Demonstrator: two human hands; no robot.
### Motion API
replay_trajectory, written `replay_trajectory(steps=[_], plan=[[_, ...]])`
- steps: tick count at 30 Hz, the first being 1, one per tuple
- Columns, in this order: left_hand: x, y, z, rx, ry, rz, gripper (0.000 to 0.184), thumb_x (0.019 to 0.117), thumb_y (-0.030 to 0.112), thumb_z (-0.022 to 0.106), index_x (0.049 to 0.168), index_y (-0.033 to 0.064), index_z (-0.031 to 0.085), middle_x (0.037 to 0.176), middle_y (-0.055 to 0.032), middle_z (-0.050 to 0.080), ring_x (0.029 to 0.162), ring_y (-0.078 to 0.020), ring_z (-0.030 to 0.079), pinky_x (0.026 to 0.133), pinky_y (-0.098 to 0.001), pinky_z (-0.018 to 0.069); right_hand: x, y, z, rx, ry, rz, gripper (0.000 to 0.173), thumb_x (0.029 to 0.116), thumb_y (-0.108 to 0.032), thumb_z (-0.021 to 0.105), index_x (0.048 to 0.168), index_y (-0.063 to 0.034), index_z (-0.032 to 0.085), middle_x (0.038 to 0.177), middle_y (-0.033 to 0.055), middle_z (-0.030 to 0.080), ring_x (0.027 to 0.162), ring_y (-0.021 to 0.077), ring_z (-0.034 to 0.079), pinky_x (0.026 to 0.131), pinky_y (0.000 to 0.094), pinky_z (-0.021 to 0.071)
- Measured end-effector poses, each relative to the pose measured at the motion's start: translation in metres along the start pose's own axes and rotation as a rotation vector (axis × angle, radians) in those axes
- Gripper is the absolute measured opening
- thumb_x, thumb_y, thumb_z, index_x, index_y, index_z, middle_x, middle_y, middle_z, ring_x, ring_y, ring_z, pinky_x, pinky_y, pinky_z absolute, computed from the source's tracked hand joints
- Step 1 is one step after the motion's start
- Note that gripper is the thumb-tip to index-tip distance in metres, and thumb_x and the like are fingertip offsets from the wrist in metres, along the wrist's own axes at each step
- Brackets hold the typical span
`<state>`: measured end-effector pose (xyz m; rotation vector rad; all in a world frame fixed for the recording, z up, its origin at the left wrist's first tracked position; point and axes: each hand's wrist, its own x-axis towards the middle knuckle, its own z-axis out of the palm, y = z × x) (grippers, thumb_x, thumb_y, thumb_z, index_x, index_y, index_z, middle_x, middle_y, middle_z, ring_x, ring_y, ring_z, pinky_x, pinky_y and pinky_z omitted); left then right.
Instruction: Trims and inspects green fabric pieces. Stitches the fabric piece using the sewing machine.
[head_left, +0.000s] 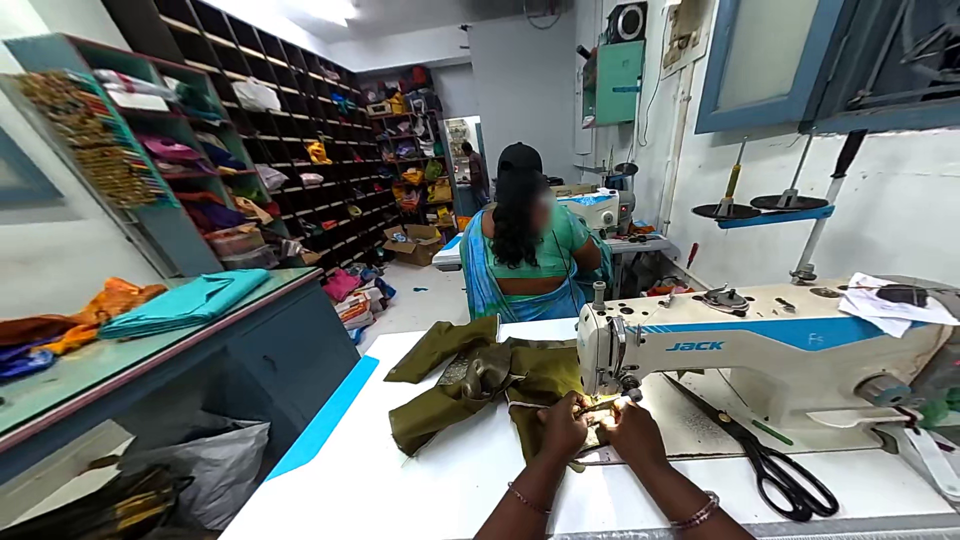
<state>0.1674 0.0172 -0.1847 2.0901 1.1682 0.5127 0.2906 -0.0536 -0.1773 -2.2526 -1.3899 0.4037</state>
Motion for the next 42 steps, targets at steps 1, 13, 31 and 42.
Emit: replay_trajectory(steps=[1,13,31,42], plan=[[0.001,0.000,0.000,0.001,0.003,0.000,0.029,0.1000,0.013,0.061,0.127,0.0039,0.064,0.114,-0.0122,0.070,0.116,-0.0251,0.062,0.114,-0.0563,0.0299,0.000,0.004,0.000,0.038,0.010,-0.031,0.031,0.0977,-0.022,0.064,0.110,0.0056,0.068,0.115,0.0227,0.067,0.113,0.0347,0.065,0.099,0.0481,0.0490],[-0.022,0.009,-0.003,-0.101,0.117,0.069,0.027,0.0967,0.007,0.069,0.122,0.0014,0.064,0.105,-0.0199,0.071,0.103,-0.0379,0.065,0.098,-0.0659,0.0416,-0.065,0.039,-0.034,0.342,-0.396,-0.341,0.024,0.0946,-0.009,0.067,0.116,0.0006,0.072,0.098,0.0109,0.070,0.081,0.0161,0.062,0.078,0.0339,0.0529],[-0.002,-0.002,-0.004,0.067,-0.085,0.018,0.043,0.0944,0.015,0.070,0.134,0.0083,0.056,0.124,-0.0142,0.067,0.122,-0.0307,0.060,0.110,-0.0648,0.0341,-0.009,-0.024,-0.009,-0.012,-0.066,0.153,0.037,0.0947,-0.033,0.073,0.104,0.0032,0.070,0.106,0.0232,0.070,0.106,0.0391,0.067,0.088,0.0562,0.0515],[0.001,0.002,-0.008,0.110,-0.189,-0.056,0.056,0.0911,0.007,0.064,0.145,0.0086,0.049,0.143,-0.0127,0.058,0.138,-0.0276,0.049,0.118,-0.0643,0.0230,-0.016,-0.052,-0.018,-0.188,-0.170,0.125,0.029,0.1008,-0.014,0.058,0.122,0.0034,0.067,0.126,0.0233,0.067,0.121,0.0373,0.063,0.098,0.0540,0.0505]])
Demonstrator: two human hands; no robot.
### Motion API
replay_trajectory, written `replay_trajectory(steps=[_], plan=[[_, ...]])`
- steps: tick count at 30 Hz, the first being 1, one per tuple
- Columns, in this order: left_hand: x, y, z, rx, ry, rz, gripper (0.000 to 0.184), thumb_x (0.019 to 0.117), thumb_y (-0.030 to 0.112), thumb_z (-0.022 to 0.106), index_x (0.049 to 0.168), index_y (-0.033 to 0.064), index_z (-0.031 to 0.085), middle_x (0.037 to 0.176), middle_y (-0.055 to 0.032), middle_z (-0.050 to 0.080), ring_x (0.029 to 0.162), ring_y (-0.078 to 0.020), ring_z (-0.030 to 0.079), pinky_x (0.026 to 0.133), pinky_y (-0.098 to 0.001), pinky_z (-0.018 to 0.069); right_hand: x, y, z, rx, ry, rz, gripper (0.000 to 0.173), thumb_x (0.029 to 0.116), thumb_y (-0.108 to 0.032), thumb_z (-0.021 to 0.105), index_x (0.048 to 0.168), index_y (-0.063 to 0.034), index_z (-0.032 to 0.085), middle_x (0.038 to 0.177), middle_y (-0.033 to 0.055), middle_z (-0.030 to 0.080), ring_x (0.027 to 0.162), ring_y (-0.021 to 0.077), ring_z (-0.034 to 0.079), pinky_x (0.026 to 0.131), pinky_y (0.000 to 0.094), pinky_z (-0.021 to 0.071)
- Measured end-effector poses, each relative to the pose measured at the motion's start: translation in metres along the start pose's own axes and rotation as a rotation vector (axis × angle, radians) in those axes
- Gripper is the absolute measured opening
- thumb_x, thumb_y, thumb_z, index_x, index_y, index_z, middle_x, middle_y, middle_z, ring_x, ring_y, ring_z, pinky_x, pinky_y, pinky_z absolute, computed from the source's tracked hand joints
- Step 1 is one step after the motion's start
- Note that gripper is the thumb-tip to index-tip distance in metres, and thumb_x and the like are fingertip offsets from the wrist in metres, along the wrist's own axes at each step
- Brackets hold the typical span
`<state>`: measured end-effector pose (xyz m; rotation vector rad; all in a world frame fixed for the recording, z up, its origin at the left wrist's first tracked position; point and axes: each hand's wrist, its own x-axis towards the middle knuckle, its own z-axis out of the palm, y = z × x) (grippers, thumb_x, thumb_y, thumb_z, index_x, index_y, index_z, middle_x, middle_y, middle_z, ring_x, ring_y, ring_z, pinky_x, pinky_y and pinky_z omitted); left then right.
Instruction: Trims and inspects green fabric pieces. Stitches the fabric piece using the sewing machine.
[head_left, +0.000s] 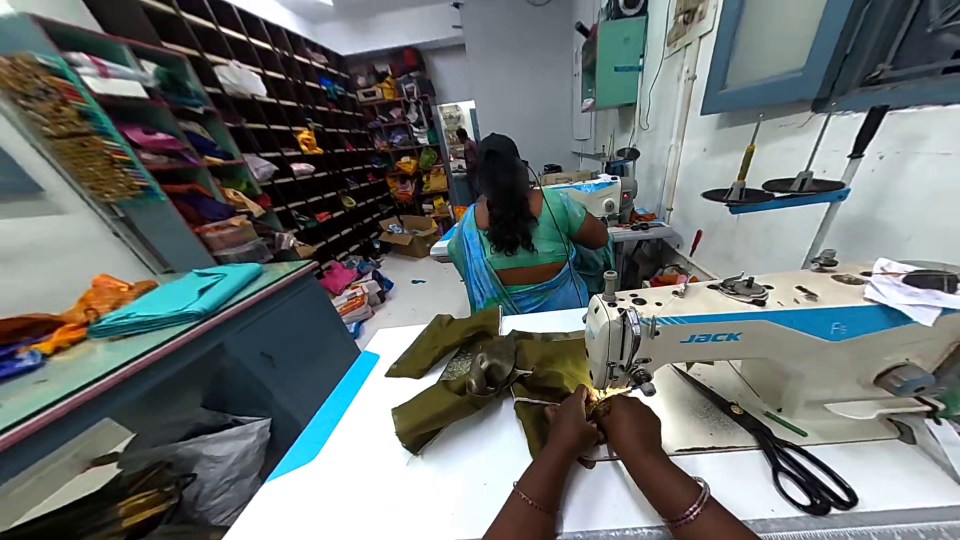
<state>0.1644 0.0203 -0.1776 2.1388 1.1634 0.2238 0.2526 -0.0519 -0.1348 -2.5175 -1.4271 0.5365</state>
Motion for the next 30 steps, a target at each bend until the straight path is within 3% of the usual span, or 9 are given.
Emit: replay_trajectory(steps=[9,16,18,20,23,26,30], plan=[[0.002,-0.003,0.001,-0.020,0.016,0.031,0.047,0.0954,0.013,0.063,0.140,0.0079,0.051,0.138,-0.0129,0.060,0.135,-0.0265,0.052,0.117,-0.0632,0.0242,-0.008,-0.014,-0.001,-0.052,-0.022,0.007,0.027,0.1033,-0.003,0.047,0.121,0.0070,0.065,0.126,0.0242,0.066,0.121,0.0377,0.063,0.097,0.0517,0.0513],[0.001,-0.005,0.001,0.014,0.019,0.059,0.050,0.0977,0.019,0.065,0.143,0.0074,0.050,0.141,-0.0127,0.059,0.137,-0.0266,0.051,0.117,-0.0626,0.0245,0.000,0.017,-0.006,-0.102,-0.016,0.021,0.033,0.1037,-0.003,0.047,0.133,0.0072,0.058,0.136,0.0258,0.059,0.128,0.0402,0.058,0.102,0.0528,0.0487],[0.002,-0.005,0.001,0.007,0.021,0.067,0.050,0.0975,0.019,0.065,0.144,0.0075,0.050,0.141,-0.0121,0.059,0.137,-0.0259,0.050,0.118,-0.0621,0.0235,-0.005,0.026,-0.001,-0.100,0.022,-0.052,0.034,0.1030,-0.002,0.047,0.133,0.0061,0.060,0.136,0.0264,0.058,0.128,0.0415,0.057,0.105,0.0537,0.0458],[0.003,-0.006,0.001,-0.001,0.024,0.071,0.051,0.0973,0.018,0.065,0.144,0.0072,0.050,0.141,-0.0124,0.059,0.137,-0.0263,0.051,0.118,-0.0628,0.0235,-0.005,0.036,0.014,-0.055,0.114,-0.242,0.033,0.1016,0.000,0.048,0.130,0.0051,0.064,0.136,0.0255,0.060,0.130,0.0406,0.056,0.111,0.0524,0.0416],[0.003,-0.006,0.002,-0.025,0.028,0.073,0.048,0.0952,0.014,0.065,0.141,0.0072,0.052,0.137,-0.0131,0.062,0.134,-0.0271,0.053,0.117,-0.0632,0.0258,0.004,0.055,0.036,0.034,0.114,-0.462,0.042,0.1006,0.004,0.041,0.134,-0.0022,0.065,0.145,0.0173,0.058,0.139,0.0330,0.051,0.119,0.0464,0.0358],[0.002,-0.006,0.002,-0.019,0.028,0.061,0.049,0.0936,0.013,0.065,0.140,0.0084,0.053,0.136,-0.0124,0.062,0.133,-0.0268,0.054,0.117,-0.0636,0.0262,0.004,0.069,0.040,0.057,0.090,-0.515,0.048,0.1005,0.007,0.037,0.136,-0.0073,0.066,0.147,0.0127,0.058,0.140,0.0286,0.051,0.119,0.0433,0.0371],[0.001,-0.006,0.005,-0.034,0.032,0.066,0.049,0.0930,0.012,0.065,0.140,0.0082,0.053,0.136,-0.0119,0.062,0.133,-0.0263,0.054,0.117,-0.0624,0.0262,-0.003,0.083,0.037,0.020,0.123,-0.505,0.046,0.1005,0.006,0.040,0.135,-0.0058,0.067,0.144,0.0137,0.060,0.135,0.0306,0.055,0.115,0.0444,0.0409]])
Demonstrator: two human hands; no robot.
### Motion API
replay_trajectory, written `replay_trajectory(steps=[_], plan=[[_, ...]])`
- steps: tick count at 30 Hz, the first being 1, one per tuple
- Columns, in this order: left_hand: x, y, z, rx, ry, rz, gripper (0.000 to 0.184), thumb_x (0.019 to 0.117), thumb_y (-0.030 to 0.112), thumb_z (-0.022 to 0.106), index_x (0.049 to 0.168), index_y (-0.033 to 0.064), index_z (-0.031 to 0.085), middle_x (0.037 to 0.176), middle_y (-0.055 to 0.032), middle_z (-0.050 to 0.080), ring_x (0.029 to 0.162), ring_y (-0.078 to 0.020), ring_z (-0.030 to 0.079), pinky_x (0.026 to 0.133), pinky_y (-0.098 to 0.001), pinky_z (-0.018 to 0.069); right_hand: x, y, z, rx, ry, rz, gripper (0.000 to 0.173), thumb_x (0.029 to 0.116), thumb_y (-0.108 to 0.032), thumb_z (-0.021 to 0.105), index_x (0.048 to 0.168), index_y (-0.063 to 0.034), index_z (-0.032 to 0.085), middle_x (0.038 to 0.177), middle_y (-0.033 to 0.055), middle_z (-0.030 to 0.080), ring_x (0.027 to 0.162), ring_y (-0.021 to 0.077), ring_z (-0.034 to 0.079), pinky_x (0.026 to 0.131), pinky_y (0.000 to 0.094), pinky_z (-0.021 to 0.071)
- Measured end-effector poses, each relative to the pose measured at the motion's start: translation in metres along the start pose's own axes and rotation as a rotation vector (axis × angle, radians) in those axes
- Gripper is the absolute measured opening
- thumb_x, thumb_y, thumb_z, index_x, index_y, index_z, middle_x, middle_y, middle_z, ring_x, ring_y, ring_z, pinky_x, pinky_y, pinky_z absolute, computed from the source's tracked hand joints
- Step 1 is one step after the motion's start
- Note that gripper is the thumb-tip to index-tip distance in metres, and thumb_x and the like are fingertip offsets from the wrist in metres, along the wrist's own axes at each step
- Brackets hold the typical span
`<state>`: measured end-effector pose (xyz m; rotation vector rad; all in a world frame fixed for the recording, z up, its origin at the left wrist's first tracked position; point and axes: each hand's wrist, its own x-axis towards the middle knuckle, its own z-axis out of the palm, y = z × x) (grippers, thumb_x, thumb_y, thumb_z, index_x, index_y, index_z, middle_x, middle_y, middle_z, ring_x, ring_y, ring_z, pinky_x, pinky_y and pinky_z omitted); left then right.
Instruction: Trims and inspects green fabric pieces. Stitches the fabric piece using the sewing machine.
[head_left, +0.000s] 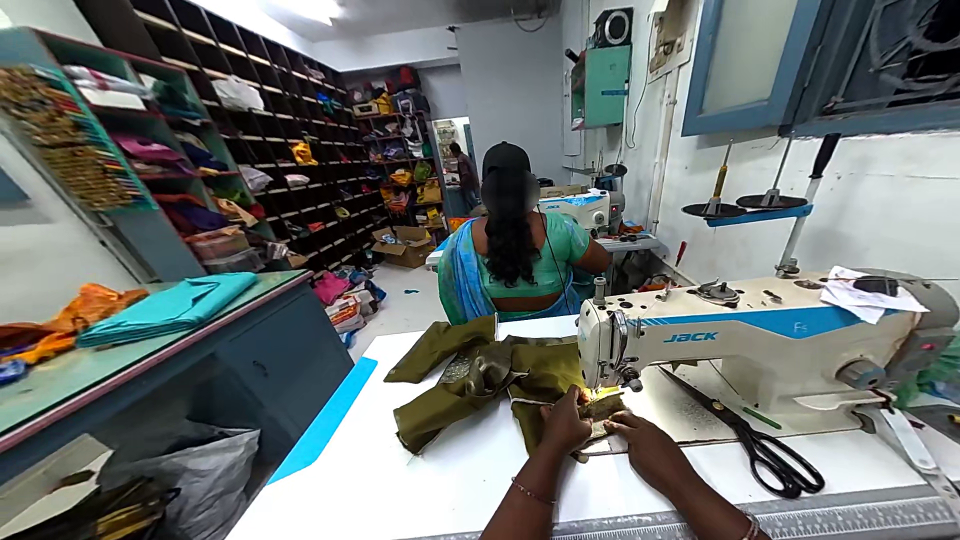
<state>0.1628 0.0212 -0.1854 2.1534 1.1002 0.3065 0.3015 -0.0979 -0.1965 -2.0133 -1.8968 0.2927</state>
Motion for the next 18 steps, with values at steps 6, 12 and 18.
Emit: replay_trajectory(steps=[6,12,18], plan=[[-0.002,0.000,0.001,-0.002,0.025,-0.011,0.043,0.0984,0.019,0.065,0.138,0.0068,0.055,0.133,-0.0145,0.064,0.129,-0.0289,0.056,0.116,-0.0615,0.0292,-0.019,-0.028,-0.009,-0.258,0.118,0.265,0.028,0.0974,0.002,0.053,0.120,0.0087,0.069,0.126,0.0263,0.066,0.119,0.0420,0.062,0.105,0.0567,0.0423],[0.000,-0.004,0.005,-0.102,0.080,0.009,0.034,0.1075,0.021,0.052,0.136,0.0032,0.056,0.130,-0.0201,0.064,0.127,-0.0348,0.058,0.113,-0.0658,0.0296,-0.006,-0.022,0.012,0.014,-0.038,-0.051,0.049,0.1072,-0.029,0.038,0.152,-0.0120,0.052,0.160,0.0051,0.047,0.154,0.0282,0.030,0.124,0.0548,0.0181],[-0.003,0.000,0.003,-0.105,0.092,0.013,0.030,0.1086,0.019,0.051,0.133,0.0029,0.057,0.127,-0.0201,0.065,0.125,-0.0357,0.058,0.113,-0.0685,0.0270,-0.009,-0.030,0.000,-0.142,-0.019,0.406,0.053,0.1105,-0.048,0.031,0.156,-0.0279,0.047,0.167,0.0161,0.030,0.156,0.0473,0.012,0.116,0.0777,0.0013]])
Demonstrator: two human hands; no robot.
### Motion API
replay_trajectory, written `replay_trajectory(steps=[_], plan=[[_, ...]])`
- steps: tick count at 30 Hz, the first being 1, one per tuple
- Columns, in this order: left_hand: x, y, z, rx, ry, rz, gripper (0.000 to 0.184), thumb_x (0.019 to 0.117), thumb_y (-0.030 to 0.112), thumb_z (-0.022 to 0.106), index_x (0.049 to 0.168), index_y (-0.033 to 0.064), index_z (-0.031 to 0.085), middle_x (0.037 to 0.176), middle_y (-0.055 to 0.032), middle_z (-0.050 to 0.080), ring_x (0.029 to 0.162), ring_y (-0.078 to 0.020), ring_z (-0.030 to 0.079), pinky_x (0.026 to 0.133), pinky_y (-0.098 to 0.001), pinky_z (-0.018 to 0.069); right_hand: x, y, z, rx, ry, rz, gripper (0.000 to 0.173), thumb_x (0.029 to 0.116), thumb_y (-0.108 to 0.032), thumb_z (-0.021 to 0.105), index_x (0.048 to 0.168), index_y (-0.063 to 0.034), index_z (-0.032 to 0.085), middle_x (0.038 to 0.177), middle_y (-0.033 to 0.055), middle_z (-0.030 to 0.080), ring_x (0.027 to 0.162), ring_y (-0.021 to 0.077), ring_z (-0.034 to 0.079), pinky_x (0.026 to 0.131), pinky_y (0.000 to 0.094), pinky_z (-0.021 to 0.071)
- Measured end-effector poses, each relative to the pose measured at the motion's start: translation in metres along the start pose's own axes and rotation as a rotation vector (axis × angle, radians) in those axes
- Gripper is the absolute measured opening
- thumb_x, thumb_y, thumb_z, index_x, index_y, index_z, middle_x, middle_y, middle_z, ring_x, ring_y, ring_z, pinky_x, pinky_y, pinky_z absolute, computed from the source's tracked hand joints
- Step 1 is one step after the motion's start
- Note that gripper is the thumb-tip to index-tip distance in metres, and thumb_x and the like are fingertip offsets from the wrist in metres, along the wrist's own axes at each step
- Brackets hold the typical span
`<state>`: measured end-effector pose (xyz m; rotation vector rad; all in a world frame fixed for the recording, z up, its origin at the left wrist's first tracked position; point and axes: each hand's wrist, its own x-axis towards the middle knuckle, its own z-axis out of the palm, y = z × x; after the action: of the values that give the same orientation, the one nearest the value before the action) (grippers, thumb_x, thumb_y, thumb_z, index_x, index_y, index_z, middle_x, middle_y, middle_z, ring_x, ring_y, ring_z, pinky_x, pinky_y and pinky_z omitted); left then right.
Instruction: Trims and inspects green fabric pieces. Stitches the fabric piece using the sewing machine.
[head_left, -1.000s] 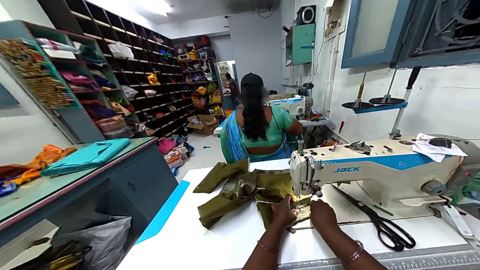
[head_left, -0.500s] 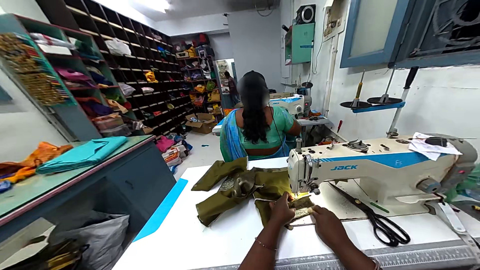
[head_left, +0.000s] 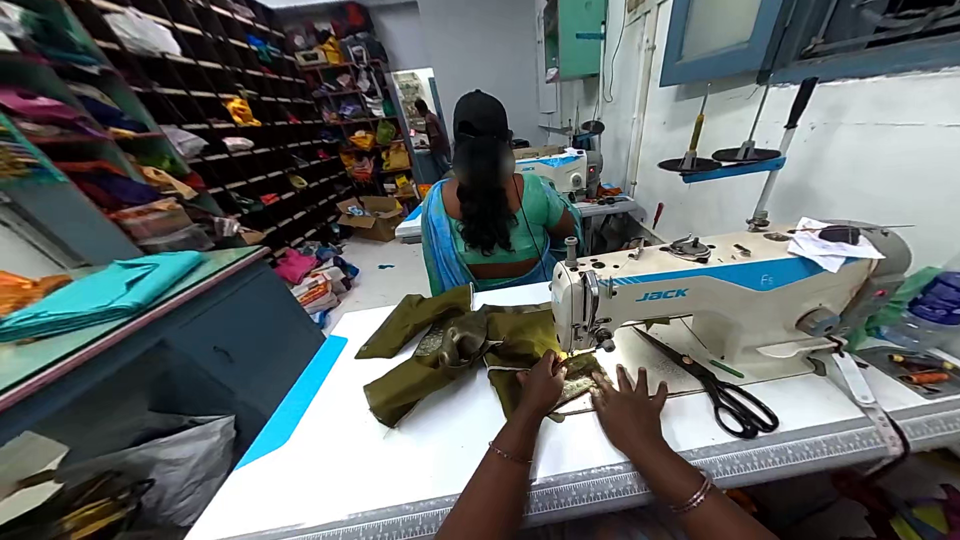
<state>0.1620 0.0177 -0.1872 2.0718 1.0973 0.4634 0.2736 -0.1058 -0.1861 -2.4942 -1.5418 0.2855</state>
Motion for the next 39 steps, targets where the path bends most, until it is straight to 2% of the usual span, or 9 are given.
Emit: replay_trajectory(steps=[3,7,11,14,17,20,24,32,39], plan=[[0.000,0.001,-0.001,0.013,-0.008,-0.007,0.030,0.1089,0.020,0.050,0.134,0.0038,0.057,0.127,-0.0196,0.065,0.126,-0.0359,0.058,0.112,-0.0697,0.0267,-0.009,-0.015,0.016,0.067,0.227,-0.109,0.050,0.1085,-0.040,0.042,0.141,-0.0075,0.063,0.158,0.0241,0.043,0.154,0.0477,0.022,0.116,0.0773,0.0077],[-0.001,0.001,0.000,-0.010,-0.009,-0.015,0.030,0.1087,0.019,0.050,0.134,0.0033,0.057,0.127,-0.0203,0.065,0.125,-0.0363,0.058,0.112,-0.0695,0.0266,-0.002,-0.016,0.012,0.104,-0.051,-0.232,0.059,0.1082,-0.052,0.037,0.155,-0.0180,0.047,0.164,0.0008,0.040,0.157,0.0274,0.024,0.121,0.0682,0.0037],[-0.005,0.002,-0.001,-0.003,0.009,-0.008,0.028,0.1081,0.018,0.051,0.132,0.0036,0.058,0.126,-0.0201,0.065,0.125,-0.0367,0.057,0.110,-0.0707,0.0258,0.000,0.006,0.001,0.083,0.111,0.032,0.052,0.1069,-0.038,0.049,0.146,-0.0044,0.056,0.156,0.0137,0.050,0.150,0.0380,0.037,0.117,0.0747,0.0118],[-0.004,0.002,0.000,-0.034,0.022,-0.019,0.031,0.1072,0.018,0.054,0.135,0.0032,0.057,0.130,-0.0206,0.064,0.126,-0.0372,0.058,0.111,-0.0681,0.0307,-0.002,0.015,0.000,0.123,0.206,0.167,0.047,0.1072,-0.026,0.050,0.147,-0.0010,0.053,0.157,0.0179,0.046,0.151,0.0392,0.033,0.116,0.0719,0.0160],[-0.008,0.004,-0.001,-0.086,0.045,-0.025,0.029,0.1059,0.016,0.056,0.132,0.0033,0.059,0.123,-0.0219,0.066,0.119,-0.0387,0.060,0.107,-0.0687,0.0330,0.001,0.019,0.008,0.182,0.270,-0.045,0.047,0.1008,-0.011,0.055,0.148,-0.0044,0.054,0.157,0.0186,0.046,0.150,0.0424,0.034,0.112,0.0704,0.0261],[-0.011,0.006,-0.002,-0.099,0.081,-0.023,0.027,0.1032,0.016,0.060,0.127,0.0045,0.061,0.113,-0.0215,0.067,0.110,-0.0391,0.061,0.102,-0.0683,0.0364,0.007,0.018,0.013,0.160,0.190,-0.310,0.037,0.1000,-0.010,0.054,0.133,-0.0143,0.070,0.148,0.0085,0.059,0.149,0.0328,0.039,0.115,0.0650,0.0273],[-0.020,0.012,-0.012,0.058,0.023,0.068,0.022,0.0981,0.015,0.067,0.118,0.0063,0.069,0.109,-0.0172,0.070,0.108,-0.0354,0.064,0.100,-0.0663,0.0399,0.007,0.019,0.009,0.176,0.140,-0.301,0.029,0.1005,-0.011,0.056,0.120,-0.0114,0.077,0.137,0.0122,0.065,0.143,0.0341,0.045,0.112,0.0628,0.0304],[-0.040,0.005,-0.008,0.371,-0.105,0.242,0.028,0.1006,0.016,0.061,0.125,0.0119,0.075,0.142,-0.0054,0.064,0.137,-0.0269,0.054,0.113,-0.0638,0.0307,0.002,0.027,0.012,0.385,0.353,-0.217,0.012,0.0943,-0.002,0.066,0.097,-0.0004,0.078,0.115,0.0181,0.073,0.120,0.0390,0.063,0.098,0.0640,0.0429],[-0.040,0.005,-0.007,0.450,-0.113,0.287,0.031,0.1030,0.017,0.059,0.130,0.0122,0.073,0.142,-0.0071,0.064,0.138,-0.0283,0.054,0.114,-0.0619,0.0326,0.004,0.029,0.018,0.420,0.430,-0.372,0.017,0.0945,-0.003,0.065,0.106,-0.0026,0.078,0.108,0.0167,0.075,0.113,0.0407,0.065,0.092,0.0638,0.0450]])
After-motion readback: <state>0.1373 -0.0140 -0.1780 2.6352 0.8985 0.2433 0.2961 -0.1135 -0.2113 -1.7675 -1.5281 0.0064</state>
